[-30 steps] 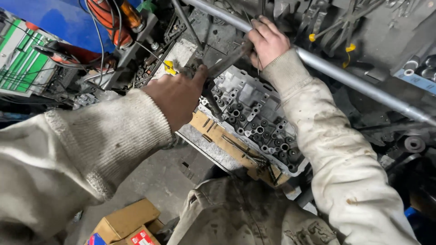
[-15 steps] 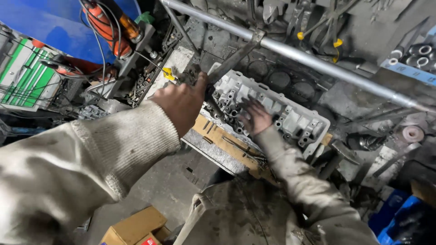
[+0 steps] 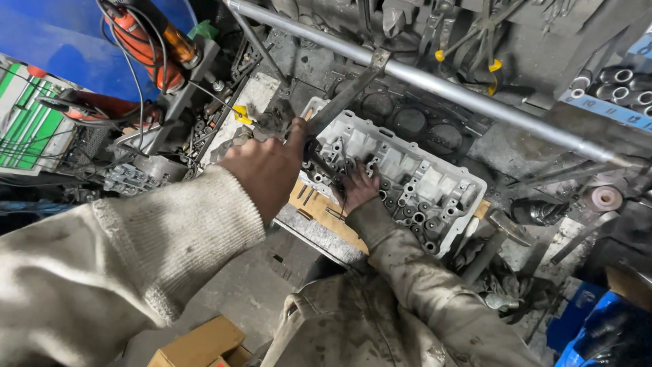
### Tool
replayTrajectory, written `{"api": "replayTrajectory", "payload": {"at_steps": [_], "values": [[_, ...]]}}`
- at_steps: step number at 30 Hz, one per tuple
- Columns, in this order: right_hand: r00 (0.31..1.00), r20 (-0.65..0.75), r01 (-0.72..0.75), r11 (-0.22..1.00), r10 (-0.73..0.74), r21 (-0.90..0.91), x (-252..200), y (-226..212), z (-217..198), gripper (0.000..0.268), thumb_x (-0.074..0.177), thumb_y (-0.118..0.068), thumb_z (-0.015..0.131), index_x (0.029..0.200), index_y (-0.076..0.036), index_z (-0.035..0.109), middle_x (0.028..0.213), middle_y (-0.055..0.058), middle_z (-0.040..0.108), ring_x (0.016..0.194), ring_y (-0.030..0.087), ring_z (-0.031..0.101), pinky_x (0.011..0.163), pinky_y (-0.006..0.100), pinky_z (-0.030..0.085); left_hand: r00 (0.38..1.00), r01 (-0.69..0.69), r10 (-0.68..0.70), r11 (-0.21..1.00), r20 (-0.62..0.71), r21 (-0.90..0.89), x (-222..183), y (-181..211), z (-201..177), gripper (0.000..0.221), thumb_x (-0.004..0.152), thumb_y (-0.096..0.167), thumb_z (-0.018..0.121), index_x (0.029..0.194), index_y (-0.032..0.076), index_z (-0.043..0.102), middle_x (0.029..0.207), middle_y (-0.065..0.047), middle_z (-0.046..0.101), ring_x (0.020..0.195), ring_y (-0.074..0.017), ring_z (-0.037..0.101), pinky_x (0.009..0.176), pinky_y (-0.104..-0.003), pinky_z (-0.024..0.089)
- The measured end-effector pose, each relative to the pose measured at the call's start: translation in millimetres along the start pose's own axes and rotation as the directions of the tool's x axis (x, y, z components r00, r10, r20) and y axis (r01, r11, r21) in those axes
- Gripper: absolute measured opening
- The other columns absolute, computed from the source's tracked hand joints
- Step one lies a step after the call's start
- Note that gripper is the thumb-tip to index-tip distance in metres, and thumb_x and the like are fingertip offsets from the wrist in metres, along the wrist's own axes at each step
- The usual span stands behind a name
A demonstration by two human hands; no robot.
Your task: The person works on an engine cylinder head clamped to a workbench, using a long breaker bar to loosen and tighten fasteners on the valvetrain area. They reposition the long bar on the bench frame between operations and use a small tool to work on components inside the head.
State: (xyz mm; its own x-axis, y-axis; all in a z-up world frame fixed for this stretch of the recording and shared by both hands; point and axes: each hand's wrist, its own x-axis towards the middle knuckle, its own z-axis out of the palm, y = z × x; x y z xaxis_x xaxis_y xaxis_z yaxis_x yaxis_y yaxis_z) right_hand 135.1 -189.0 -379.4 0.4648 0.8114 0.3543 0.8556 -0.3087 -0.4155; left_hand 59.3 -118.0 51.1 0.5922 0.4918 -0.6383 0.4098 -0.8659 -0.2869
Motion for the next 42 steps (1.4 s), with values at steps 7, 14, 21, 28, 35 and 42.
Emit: {"api": "replayTrajectory", "payload": {"at_steps": [7, 14, 21, 28, 35, 42], "values": [[0.999, 0.032, -0.022, 0.997, 0.024, -0.069, 1, -5, -3, 0.047, 0.098, -0.049, 0.057, 0.119, -0.009, 0.071, 0.138, 0.018, 0.063, 0.146, 0.035, 0.040, 0.121, 0.065, 0.015, 0.998, -0.052, 0.053, 0.999, 0.037, -0.007, -2, -2, 4, 0.085, 0.105, 0.009, 0.049, 0.165, 0.003, -0.011, 0.117, -0.026, 0.064, 0.102, -0.0323, 0.069, 0.086, -0.043, 0.061], [0.997, 0.054, -0.047, 0.998, 0.049, -0.045, 2, -3, 3, 0.050, 0.099, -0.050, 0.056, 0.119, -0.008, 0.072, 0.136, 0.017, 0.062, 0.145, 0.035, 0.040, 0.120, 0.065, 0.017, 0.999, -0.045, 0.045, 0.999, 0.027, -0.031, 5, -3, 13, 0.081, 0.106, 0.012, 0.046, 0.163, 0.004, -0.011, 0.120, -0.025, 0.062, 0.104, -0.0324, 0.067, 0.086, -0.045, 0.060], [0.992, 0.102, -0.079, 0.997, 0.077, 0.018, 5, -6, -10, 0.047, 0.099, -0.048, 0.057, 0.119, -0.010, 0.072, 0.136, 0.016, 0.062, 0.147, 0.034, 0.036, 0.121, 0.064, 0.018, 0.995, -0.048, 0.049, 0.999, 0.083, -0.018, 2, 0, 10, 0.085, 0.105, 0.011, 0.047, 0.165, 0.005, -0.012, 0.115, -0.027, 0.063, 0.096, -0.0317, 0.070, 0.079, -0.042, 0.062], [0.993, 0.077, -0.113, 0.823, 0.085, 0.557, 14, 21, -83, 0.033, 0.102, -0.015, 0.058, 0.132, -0.005, 0.068, 0.138, 0.017, 0.064, 0.127, 0.032, 0.062, 0.109, 0.049, 0.053, 0.999, -0.020, 0.022, 0.999, 0.041, -0.048, 6, -2, 11, 0.085, 0.097, -0.009, 0.043, 0.165, 0.004, -0.006, 0.104, -0.025, 0.061, 0.072, -0.0299, 0.073, 0.056, -0.037, 0.065], [0.965, -0.090, 0.247, 0.724, -0.248, 0.644, 42, 171, -55, 0.020, 0.107, -0.007, 0.060, 0.119, 0.008, 0.060, 0.117, 0.017, 0.073, 0.077, 0.016, 0.075, 0.063, 0.021, 0.061, 0.995, 0.030, -0.031, 1.000, 0.095, 0.008, 18, 5, 30, 0.081, 0.100, -0.002, 0.041, 0.168, 0.007, -0.003, 0.101, -0.023, 0.065, 0.061, -0.0230, 0.071, 0.049, -0.036, 0.061], [0.884, 0.434, -0.287, 0.531, -0.173, 0.797, 98, 168, -32, 0.021, 0.102, -0.013, 0.061, 0.105, 0.004, 0.074, 0.088, 0.011, 0.078, 0.078, 0.016, 0.072, 0.070, 0.030, 0.057, 0.997, 0.051, -0.058, 0.991, -0.057, -0.124, 27, 13, 46, 0.084, 0.088, 0.002, 0.049, 0.163, 0.010, 0.014, 0.106, -0.021, 0.068, 0.061, -0.0280, 0.074, 0.049, -0.042, 0.063]]}}
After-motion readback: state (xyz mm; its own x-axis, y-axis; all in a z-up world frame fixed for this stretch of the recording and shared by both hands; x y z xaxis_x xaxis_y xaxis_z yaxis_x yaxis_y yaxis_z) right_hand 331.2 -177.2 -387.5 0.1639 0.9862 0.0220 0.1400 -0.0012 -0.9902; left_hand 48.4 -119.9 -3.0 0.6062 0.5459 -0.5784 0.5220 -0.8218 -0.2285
